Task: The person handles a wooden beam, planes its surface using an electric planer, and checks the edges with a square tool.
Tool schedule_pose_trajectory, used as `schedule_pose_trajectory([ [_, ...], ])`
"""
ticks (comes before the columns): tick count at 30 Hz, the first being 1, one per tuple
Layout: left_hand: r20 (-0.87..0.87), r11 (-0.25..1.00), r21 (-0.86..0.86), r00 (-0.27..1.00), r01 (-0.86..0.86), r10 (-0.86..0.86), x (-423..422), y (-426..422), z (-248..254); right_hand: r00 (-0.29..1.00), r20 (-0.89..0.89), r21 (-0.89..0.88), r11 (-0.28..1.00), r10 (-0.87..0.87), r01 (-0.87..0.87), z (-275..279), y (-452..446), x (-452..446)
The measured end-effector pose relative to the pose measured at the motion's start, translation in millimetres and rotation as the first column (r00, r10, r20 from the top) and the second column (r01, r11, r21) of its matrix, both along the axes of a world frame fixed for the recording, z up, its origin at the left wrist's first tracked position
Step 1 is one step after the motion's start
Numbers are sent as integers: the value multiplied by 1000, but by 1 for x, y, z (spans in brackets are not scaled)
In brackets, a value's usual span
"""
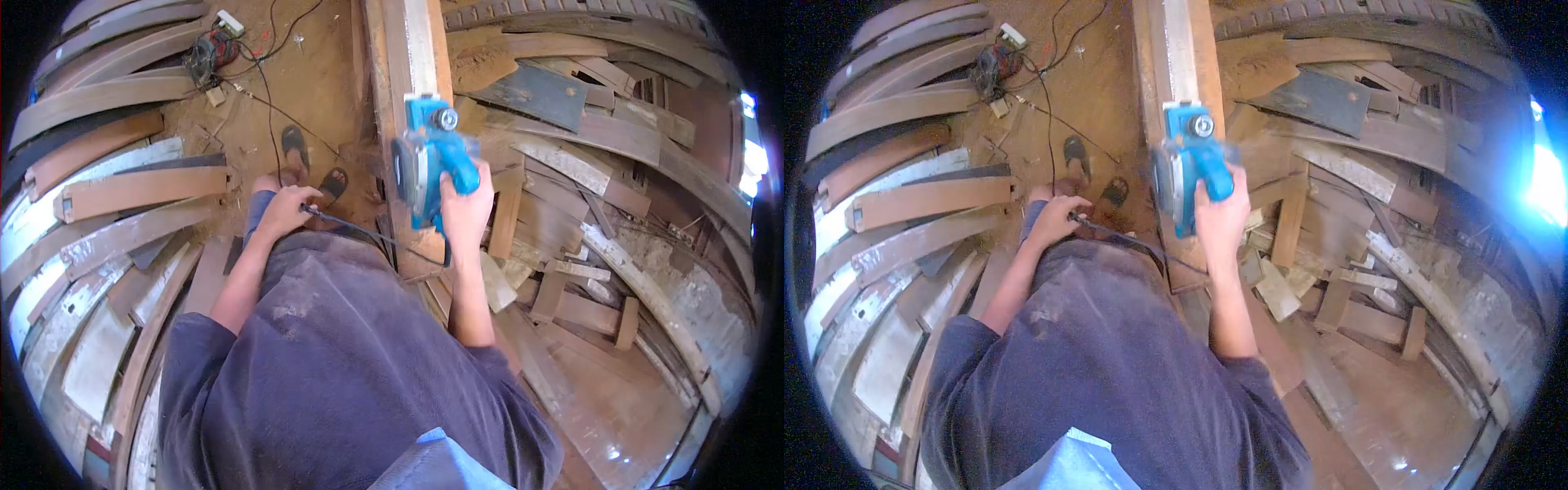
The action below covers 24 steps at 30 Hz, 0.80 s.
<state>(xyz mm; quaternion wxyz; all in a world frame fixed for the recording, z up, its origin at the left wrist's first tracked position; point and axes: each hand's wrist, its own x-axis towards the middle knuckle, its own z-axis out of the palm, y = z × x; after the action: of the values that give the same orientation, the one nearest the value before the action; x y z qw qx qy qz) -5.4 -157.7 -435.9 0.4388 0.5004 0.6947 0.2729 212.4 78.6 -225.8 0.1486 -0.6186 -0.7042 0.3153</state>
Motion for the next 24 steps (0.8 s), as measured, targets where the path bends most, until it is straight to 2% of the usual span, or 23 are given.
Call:
schedule_pose_trajectory([
  [3, -11, 988, -82, 992, -128, 128, -3, -6, 8, 995, -55, 108, 991, 84, -78, -13, 51, -36],
  [7, 6, 978, 65, 980, -196, 197, -14, 2, 9, 983, -141, 132, 986, 118, -99, -30, 128, -92],
  [8, 83, 965, 16, 962, -262, 260, -15, 6, 11, 978, -156, 136, 984, 136, -115, -32, 144, -104],
  [9, 82, 966, 9, 963, -259, 257, -18, 10, 11, 976, -149, 143, 980, 156, -135, -36, 153, -105],
  [11, 184, 956, 41, 942, -291, 279, -25, 20, 18, 971, -137, 157, 972, 197, -175, -45, 173, -109],
  [12, 218, 976, -39, 951, -216, 219, -36, 29, 40, 967, -151, 104, 976, 204, -190, -42, 172, -108],
  [13, 218, 979, -36, 954, -202, 205, -39, 35, 51, 962, -158, 100, 973, 221, -207, -41, 170, -103],
  [15, 353, 970, 56, 914, -235, 201, -48, 46, 68, 956, -160, 77, 968, 248, -238, -36, 144, -77],
  [17, 314, 969, 118, 934, -216, 170, -45, 66, 88, 958, -127, 41, 967, 257, -253, -25, 102, -38],
  [19, 488, 916, 164, 838, -365, 246, -26, 98, 114, 960, -43, 74, 959, 277, -274, -7, 49, 13],
  [20, 409, 932, 228, 896, -281, 170, -19, 115, 130, 979, -8, 12, 979, 204, -203, -3, 21, 36],
  [21, 283, 919, 363, 958, -154, 48, -8, 134, 137, 991, 32, -50, 990, 132, -130, 1, -1, 54],
  [23, 67, 827, 551, 982, 111, -177, 23, 170, 141, 995, 13, -63, 993, 98, -97, 9, -30, 73],
  [24, 141, 873, 431, 939, 227, -313, 36, 183, 147, 996, 5, -60, 994, 91, -90, 11, -36, 75],
])
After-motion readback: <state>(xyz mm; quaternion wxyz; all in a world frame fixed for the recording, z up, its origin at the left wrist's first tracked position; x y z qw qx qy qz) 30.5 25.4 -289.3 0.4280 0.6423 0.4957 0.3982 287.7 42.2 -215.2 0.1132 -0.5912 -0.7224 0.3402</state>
